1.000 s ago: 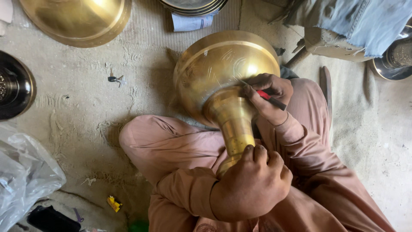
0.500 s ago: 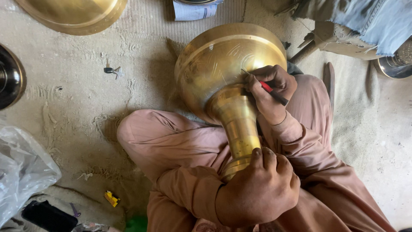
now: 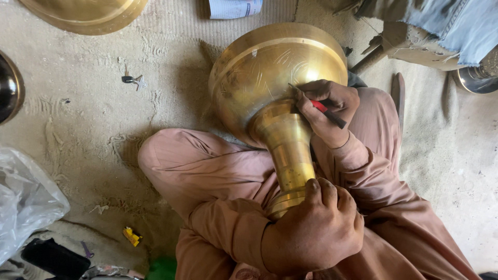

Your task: The person sits on the floor and uses a small red-handled engraving tool to carve a design into the surface of a brass lamp base. They hold the lamp steady with one hand while carefully guiding the tool with the other.

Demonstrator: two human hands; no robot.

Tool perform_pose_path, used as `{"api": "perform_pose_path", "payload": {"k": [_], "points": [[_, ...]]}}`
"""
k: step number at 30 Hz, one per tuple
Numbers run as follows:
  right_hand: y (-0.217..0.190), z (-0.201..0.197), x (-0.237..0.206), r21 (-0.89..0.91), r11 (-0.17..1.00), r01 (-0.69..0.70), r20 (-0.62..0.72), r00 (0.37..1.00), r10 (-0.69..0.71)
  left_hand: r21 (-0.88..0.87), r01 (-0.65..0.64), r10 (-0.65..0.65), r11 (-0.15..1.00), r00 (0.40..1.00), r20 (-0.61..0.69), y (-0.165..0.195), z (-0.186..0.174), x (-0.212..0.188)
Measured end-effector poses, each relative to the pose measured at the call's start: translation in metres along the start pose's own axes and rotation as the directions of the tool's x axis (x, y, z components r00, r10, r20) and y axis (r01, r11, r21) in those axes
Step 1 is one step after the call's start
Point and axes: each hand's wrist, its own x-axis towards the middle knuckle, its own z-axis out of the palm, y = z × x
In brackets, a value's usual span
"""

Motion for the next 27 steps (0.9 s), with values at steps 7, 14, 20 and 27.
{"api": "perform_pose_path", "payload": {"k": [7,14,20,27], "points": [[-0.001,-0.003,0.001,0.050,0.998,0.032,0.061,0.998,-0.035,0.024,0.017,-0.017,1.000,1.000,-0.002,0.002,-0.002,0.000],[-0.001,-0.004,0.005,0.107,0.990,0.095,0.121,0.987,-0.108,0.049,0.021,-0.021,0.999,1.000,0.004,0.001,-0.003,0.001],[-0.002,-0.005,0.007,0.142,0.985,0.097,0.185,0.975,-0.123,0.019,0.009,-0.009,1.000,1.000,0.009,0.000,-0.003,0.002],[-0.004,-0.003,0.012,0.155,0.982,0.108,0.203,0.969,-0.139,0.022,0.013,-0.012,1.000,1.000,-0.001,0.001,-0.003,0.002]]}}
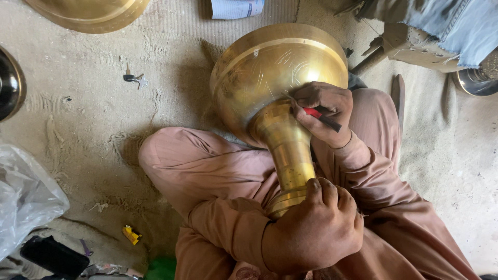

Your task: The person sits on the floor and uses a small red-handled engraving tool to carve a design into the surface of a brass lamp base. They hold the lamp steady with one hand while carefully guiding the tool with the other.

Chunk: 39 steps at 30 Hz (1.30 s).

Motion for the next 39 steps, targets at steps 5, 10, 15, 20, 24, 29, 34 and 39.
{"api": "perform_pose_path", "payload": {"k": [5,10,15,20,24,29,34,39], "points": [[-0.003,-0.003,0.003,0.020,1.000,0.007,0.058,0.998,-0.008,-0.008,-0.014,0.014,1.000,1.000,0.021,0.000,0.000,0.000],[0.002,-0.007,0.004,0.027,0.999,0.031,0.119,0.992,-0.034,-0.006,0.006,-0.006,1.000,1.000,-0.002,0.001,0.001,0.000],[0.008,-0.018,0.004,0.072,0.997,-0.036,0.228,0.973,0.019,-0.071,-0.027,0.029,0.997,0.999,0.034,-0.003,0.000,0.001],[0.006,-0.018,-0.003,0.286,0.956,-0.060,-0.160,0.981,0.110,-0.091,-0.037,0.037,0.995,0.999,-0.006,-0.007,-0.004,-0.002],[-0.005,-0.025,-0.011,0.150,0.959,-0.242,-0.217,0.938,0.271,-0.061,-0.016,0.014,0.998,0.999,-0.034,-0.004,-0.004,-0.004],[-0.013,-0.027,-0.009,-0.296,0.955,-0.001,-0.051,0.999,-0.015,-0.062,-0.035,0.033,0.997,0.999,-0.024,-0.004,-0.001,-0.005],[-0.009,-0.022,-0.003,-0.323,0.946,0.015,-0.039,0.999,-0.029,-0.082,-0.031,0.028,0.996,0.999,-0.042,-0.002,0.001,-0.007],[-0.003,-0.024,-0.001,-0.191,0.980,-0.053,-0.026,0.998,0.049,-0.105,-0.028,0.024,0.994,0.999,-0.046,-0.002,0.002,-0.005]]}}
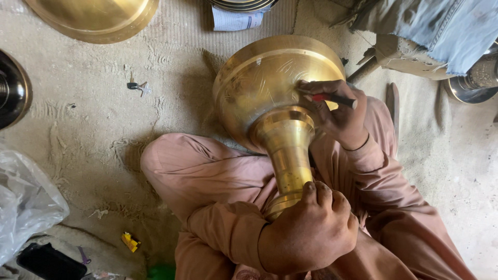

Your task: The person sits on the floor and uses a small red-handled engraving tool to carve a design into the surface of a brass lamp base. They hold the lamp steady with one hand while carefully guiding the tool with the other.

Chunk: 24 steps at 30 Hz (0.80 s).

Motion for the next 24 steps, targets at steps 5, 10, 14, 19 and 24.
{"api": "perform_pose_path", "payload": {"k": [5,10,14,19,24], "points": [[-0.002,-0.005,0.005,-0.087,0.996,-0.019,0.036,0.999,0.023,0.021,-0.026,0.026,0.999,0.999,0.039,-0.002,-0.003,0.001],[-0.008,-0.010,0.011,-0.114,0.993,0.043,0.071,0.997,-0.035,-0.003,-0.029,0.029,1.000,0.999,0.040,-0.004,-0.004,0.003],[-0.007,-0.014,0.012,-0.096,0.995,-0.002,0.084,0.996,0.010,-0.011,-0.023,0.024,1.000,0.999,0.031,-0.004,-0.004,0.004],[0.000,-0.015,0.009,-0.075,0.997,-0.013,0.088,0.996,0.020,-0.004,-0.020,0.020,1.000,1.000,0.012,-0.004,-0.006,0.003],[0.001,-0.017,0.010,-0.048,0.998,-0.040,0.093,0.995,0.044,-0.019,-0.018,0.019,1.000,0.998,0.053,-0.004,-0.008,0.005]]}}
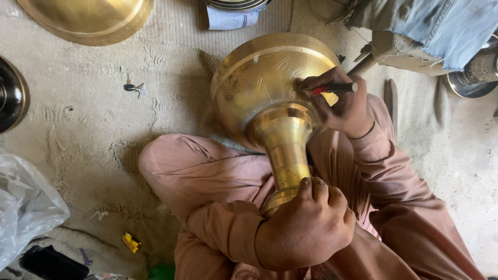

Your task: The person sits on the floor and uses a small red-handled engraving tool to carve a design into the surface of a brass lamp base. They hold the lamp steady with one hand while carefully guiding the tool with the other.

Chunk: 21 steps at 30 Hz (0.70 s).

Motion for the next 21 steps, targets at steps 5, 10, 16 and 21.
{"api": "perform_pose_path", "payload": {"k": [5,10,16,21], "points": [[-0.008,0.007,-0.007,0.003,0.998,0.061,-0.061,0.996,-0.061,0.032,-0.002,0.003,0.999,0.999,-0.049,0.000,0.001,0.001],[-0.004,0.009,-0.013,0.027,0.999,0.035,-0.094,0.995,-0.033,-0.049,-0.006,0.008,0.999,0.999,0.053,-0.001,0.002,0.001],[0.004,0.004,-0.013,0.093,0.994,0.059,-0.065,0.996,-0.053,0.005,-0.019,0.019,1.000,1.000,-0.006,-0.001,-0.001,0.004],[0.003,0.004,-0.014,0.080,0.995,0.055,-0.061,0.997,-0.050,0.005,-0.016,0.016,1.000,1.000,0.001,-0.001,0.000,0.004]]}}
